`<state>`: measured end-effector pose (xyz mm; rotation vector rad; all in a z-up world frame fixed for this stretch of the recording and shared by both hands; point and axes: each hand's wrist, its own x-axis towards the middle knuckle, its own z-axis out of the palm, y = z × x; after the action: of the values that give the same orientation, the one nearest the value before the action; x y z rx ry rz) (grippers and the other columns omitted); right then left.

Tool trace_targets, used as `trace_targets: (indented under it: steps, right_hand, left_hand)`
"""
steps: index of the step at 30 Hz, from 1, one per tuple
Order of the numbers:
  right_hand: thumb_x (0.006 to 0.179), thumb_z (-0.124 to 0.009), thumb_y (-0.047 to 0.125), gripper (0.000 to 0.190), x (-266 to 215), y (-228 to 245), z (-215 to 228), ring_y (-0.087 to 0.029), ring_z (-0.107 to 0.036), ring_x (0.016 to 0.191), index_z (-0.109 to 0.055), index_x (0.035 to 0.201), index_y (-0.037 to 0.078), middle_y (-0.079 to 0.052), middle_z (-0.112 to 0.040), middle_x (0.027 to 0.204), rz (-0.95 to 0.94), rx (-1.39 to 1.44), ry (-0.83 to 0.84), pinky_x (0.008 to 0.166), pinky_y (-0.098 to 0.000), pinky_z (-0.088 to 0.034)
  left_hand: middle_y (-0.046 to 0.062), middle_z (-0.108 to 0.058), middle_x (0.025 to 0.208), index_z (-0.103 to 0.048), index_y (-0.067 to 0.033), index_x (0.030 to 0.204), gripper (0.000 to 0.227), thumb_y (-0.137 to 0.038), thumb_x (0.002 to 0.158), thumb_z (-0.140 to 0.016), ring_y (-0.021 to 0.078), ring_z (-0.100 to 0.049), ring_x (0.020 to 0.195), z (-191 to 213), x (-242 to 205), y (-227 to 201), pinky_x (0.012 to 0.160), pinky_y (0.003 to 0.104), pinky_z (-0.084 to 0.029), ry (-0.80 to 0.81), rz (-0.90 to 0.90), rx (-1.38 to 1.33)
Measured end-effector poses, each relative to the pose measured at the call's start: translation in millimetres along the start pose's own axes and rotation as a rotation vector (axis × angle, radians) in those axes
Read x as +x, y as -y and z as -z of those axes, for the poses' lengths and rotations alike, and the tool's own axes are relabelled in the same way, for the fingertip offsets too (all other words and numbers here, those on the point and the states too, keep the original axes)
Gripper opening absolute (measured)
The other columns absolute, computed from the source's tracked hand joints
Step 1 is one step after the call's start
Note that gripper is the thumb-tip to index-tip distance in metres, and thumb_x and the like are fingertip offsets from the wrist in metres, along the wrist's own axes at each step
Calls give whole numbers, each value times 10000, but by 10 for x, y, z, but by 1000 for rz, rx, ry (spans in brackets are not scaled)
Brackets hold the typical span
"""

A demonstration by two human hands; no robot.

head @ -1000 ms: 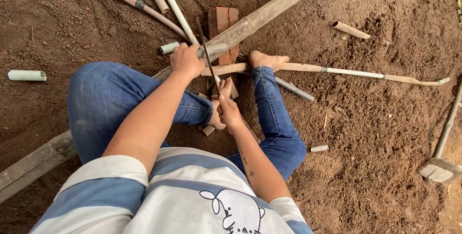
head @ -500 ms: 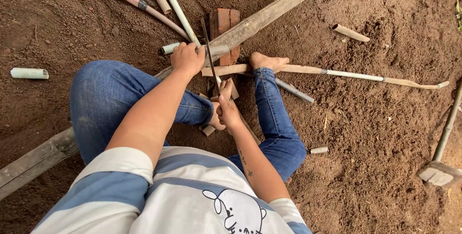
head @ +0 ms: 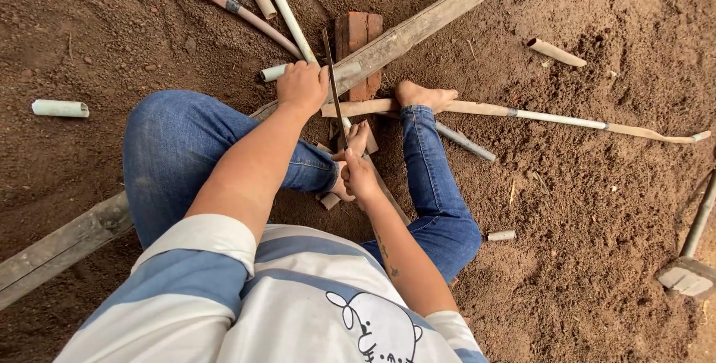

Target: Sawing a thin wooden strip using a handheld hacksaw blade while sitting on the ground.

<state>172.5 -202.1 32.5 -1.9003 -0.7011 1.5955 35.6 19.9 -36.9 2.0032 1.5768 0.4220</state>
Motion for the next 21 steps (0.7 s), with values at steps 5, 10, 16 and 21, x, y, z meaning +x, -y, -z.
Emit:
trace_targets:
  steps: [5, 10, 16, 21]
  right_hand:
    - [1202, -324, 414, 560, -230, 311, -67, -55, -283, 458, -643, 1357, -20, 32, -339, 662, 13, -17, -4, 427, -217, -234]
    - [1192, -367, 438, 558, -472, -167, 37, -70, -313, 457, -680, 1279, -16, 5, -387, 640, -21, -50, -55, 438, -238, -265]
    - [1183, -353, 432, 589, -378, -28, 21, -66, -279, 458, -692, 1258, -44, 25, -325, 599, -8, -60, -68, 433, -235, -248]
    - [1194, -330, 449, 601, -145, 239, -3, -49, -257, 417, -675, 1290, -35, 61, -326, 563, 11, -121, -30, 398, -227, -244]
  left_hand:
    - [152, -670, 921, -708, -83, 991, 584, -476, 1150, -307, 338, -714, 971, 183, 21, -53, 751, 448, -625, 113, 28, 29]
    - [158, -708, 891, -750, -76, 1030, 580, -429, 1141, -304, 355, -738, 947, 195, 79, -13, 773, 470, -631, 127, 0, 50]
    - [174, -732, 964, -758, -66, 1048, 576, -420, 1127, -311, 378, -725, 995, 65, 50, 44, 835, 486, -617, 81, -102, 87]
    - [151, -720, 1062, -738, -92, 1109, 570, -464, 1118, -306, 364, -696, 1082, 67, 3, 72, 893, 486, -602, 95, -85, 89]
